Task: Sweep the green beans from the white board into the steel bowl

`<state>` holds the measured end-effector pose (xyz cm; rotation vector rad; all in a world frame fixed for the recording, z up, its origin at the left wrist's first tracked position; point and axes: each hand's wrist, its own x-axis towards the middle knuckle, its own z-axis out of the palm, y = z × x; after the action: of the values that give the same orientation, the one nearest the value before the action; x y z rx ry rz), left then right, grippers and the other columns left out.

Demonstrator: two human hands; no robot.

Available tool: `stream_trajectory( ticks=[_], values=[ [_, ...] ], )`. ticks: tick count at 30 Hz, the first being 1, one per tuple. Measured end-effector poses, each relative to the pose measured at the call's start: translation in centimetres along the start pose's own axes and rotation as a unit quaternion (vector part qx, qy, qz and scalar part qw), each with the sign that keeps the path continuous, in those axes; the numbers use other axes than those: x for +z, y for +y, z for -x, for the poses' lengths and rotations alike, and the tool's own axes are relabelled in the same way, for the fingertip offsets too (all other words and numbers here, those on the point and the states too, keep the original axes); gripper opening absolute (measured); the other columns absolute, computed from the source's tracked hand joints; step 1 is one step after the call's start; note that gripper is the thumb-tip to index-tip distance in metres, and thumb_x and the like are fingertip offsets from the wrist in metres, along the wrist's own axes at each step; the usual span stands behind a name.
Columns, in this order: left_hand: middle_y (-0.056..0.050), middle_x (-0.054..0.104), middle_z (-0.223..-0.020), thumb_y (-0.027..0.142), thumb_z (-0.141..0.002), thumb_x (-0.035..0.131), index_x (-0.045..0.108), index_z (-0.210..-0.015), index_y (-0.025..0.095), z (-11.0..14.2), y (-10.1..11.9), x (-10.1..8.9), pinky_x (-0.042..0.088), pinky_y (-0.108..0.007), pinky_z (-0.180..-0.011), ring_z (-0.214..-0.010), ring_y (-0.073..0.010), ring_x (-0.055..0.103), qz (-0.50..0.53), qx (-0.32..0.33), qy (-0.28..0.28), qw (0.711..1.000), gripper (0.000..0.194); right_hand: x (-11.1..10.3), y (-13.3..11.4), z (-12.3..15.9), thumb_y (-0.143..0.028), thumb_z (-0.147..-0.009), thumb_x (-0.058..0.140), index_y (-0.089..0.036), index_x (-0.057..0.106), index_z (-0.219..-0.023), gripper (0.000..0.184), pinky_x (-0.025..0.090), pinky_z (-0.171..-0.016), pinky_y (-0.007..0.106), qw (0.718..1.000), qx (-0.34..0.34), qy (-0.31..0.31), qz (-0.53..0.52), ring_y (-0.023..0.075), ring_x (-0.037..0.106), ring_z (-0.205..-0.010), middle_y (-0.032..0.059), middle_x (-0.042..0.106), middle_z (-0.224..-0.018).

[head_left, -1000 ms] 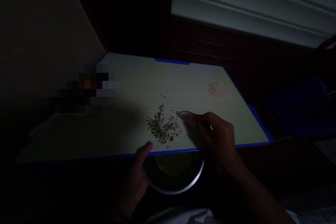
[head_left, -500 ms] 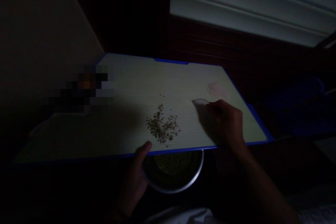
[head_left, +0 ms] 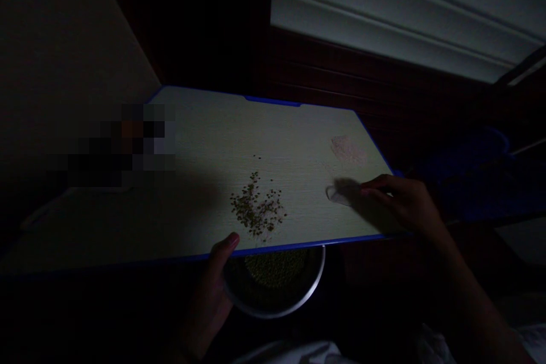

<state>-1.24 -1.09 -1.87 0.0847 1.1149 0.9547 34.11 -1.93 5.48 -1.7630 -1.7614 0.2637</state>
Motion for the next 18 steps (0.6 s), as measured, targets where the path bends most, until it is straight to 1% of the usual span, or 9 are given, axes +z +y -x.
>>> stream_trajectory(
  ticks=[2,4,8,10,12,13,14,16,18],
  values=[
    [-0.007,0.08,-0.097,0.031,-0.079,0.078,0.074,-0.097,0.02,0.0,0.1,0.1,0.054,-0.043,-0.106,-0.116,-0.0284,0.07,-0.004,-0.001,0.016,1.0,0.021,0.2,0.2,-0.4,-0.041,-0.088,0.071,-0.022,0.081,-0.088,0.021,0.05,-0.059,0.028,1.0,0.004,-0.008,0.005,0.018,0.073,-0.068,0.0039,0.082,-0.082],
    [-0.006,0.08,-0.097,0.033,-0.078,0.078,0.074,-0.096,0.022,0.0,0.1,0.1,0.054,-0.043,-0.106,-0.117,-0.0286,0.069,-0.024,0.013,0.02,0.999,0.02,1.0,0.4,-1.5,-0.042,-0.088,0.07,-0.019,0.08,-0.089,0.025,0.048,-0.058,0.028,1.0,0.02,0.01,-0.001,0.0181,0.072,-0.067,0.0053,0.081,-0.081],
    [-0.007,0.079,-0.101,0.039,-0.075,0.08,0.074,-0.092,0.024,0.0,0.0,-0.2,0.049,-0.049,-0.111,-0.127,-0.0331,0.063,-0.076,0.057,0.024,0.995,0.024,2.5,1.3,-4.4,-0.044,-0.089,0.069,-0.014,0.08,-0.093,0.032,0.049,-0.062,0.028,0.997,0.044,0.06,-0.026,0.0208,0.073,-0.075,0.0084,0.081,-0.089],
    [-0.006,0.079,-0.107,0.032,-0.065,0.086,0.074,-0.091,0.023,0.0,-0.2,-0.7,0.041,-0.046,-0.118,-0.137,-0.0333,0.055,-0.106,0.094,0.034,0.989,0.03,2.5,2.0,-5.6,-0.046,-0.088,0.07,-0.014,0.08,-0.094,0.034,0.049,-0.061,0.028,0.996,0.047,0.074,-0.02,0.0222,0.073,-0.075,0.0084,0.081,-0.087],
    [-0.003,0.077,-0.114,0.019,-0.05,0.091,0.075,-0.093,0.024,-0.1,-0.4,-1.3,0.032,-0.039,-0.123,-0.144,-0.0312,0.047,-0.129,0.143,0.048,0.98,0.046,2.0,2.7,-6.2,-0.048,-0.086,0.071,-0.015,0.08,-0.094,0.035,0.048,-0.06,0.029,0.995,0.049,0.084,-0.013,0.023,0.073,-0.074,0.0081,0.081,-0.085],
    [-0.003,0.077,-0.117,0.018,-0.048,0.091,0.074,-0.093,0.025,-0.2,-0.4,-1.5,0.031,-0.038,-0.123,-0.145,-0.0309,0.045,-0.134,0.158,0.05,0.977,0.049,1.8,2.9,-6.3,-0.048,-0.086,0.071,-0.016,0.08,-0.093,0.035,0.049,-0.061,0.03,0.995,0.048,0.087,-0.011,0.0233,0.073,-0.074,0.008,0.081,-0.084],
    [-0.003,0.076,-0.119,0.022,-0.05,0.091,0.074,-0.095,0.025,-0.3,-0.5,-1.7,0.032,-0.04,-0.123,-0.145,-0.0312,0.045,-0.138,0.163,0.044,0.976,0.048,1.6,2.9,-6.4,-0.048,-0.086,0.07,-0.016,0.08,-0.093,0.034,0.049,-0.063,0.03,0.995,0.045,0.087,-0.01,0.0233,0.073,-0.075,0.0079,0.08,-0.085],
    [-0.006,0.076,-0.118,0.041,-0.063,0.083,0.073,-0.098,0.025,-0.7,-0.5,-2.1,0.037,-0.049,-0.121,-0.14,-0.0342,0.051,-0.177,0.166,0.03,0.97,0.039,1.5,2.4,-6.2,-0.046,-0.086,0.07,-0.018,0.079,-0.092,0.03,0.05,-0.066,0.031,0.996,0.038,0.081,-0.012,0.0227,0.073,-0.077,0.0078,0.081,-0.088],
    [-0.008,0.076,-0.117,0.049,-0.068,0.078,0.072,-0.1,0.024,-1.0,-0.5,-2.6,0.037,-0.056,-0.119,-0.136,-0.0368,0.054,-0.244,0.185,0.022,0.952,0.041,2.2,1.1,-5.9,-0.045,-0.085,0.071,-0.019,0.079,-0.091,0.027,0.05,-0.066,0.03,0.997,0.029,0.069,-0.014,0.0219,0.073,-0.078,0.0073,0.081,-0.09]
  ],
)
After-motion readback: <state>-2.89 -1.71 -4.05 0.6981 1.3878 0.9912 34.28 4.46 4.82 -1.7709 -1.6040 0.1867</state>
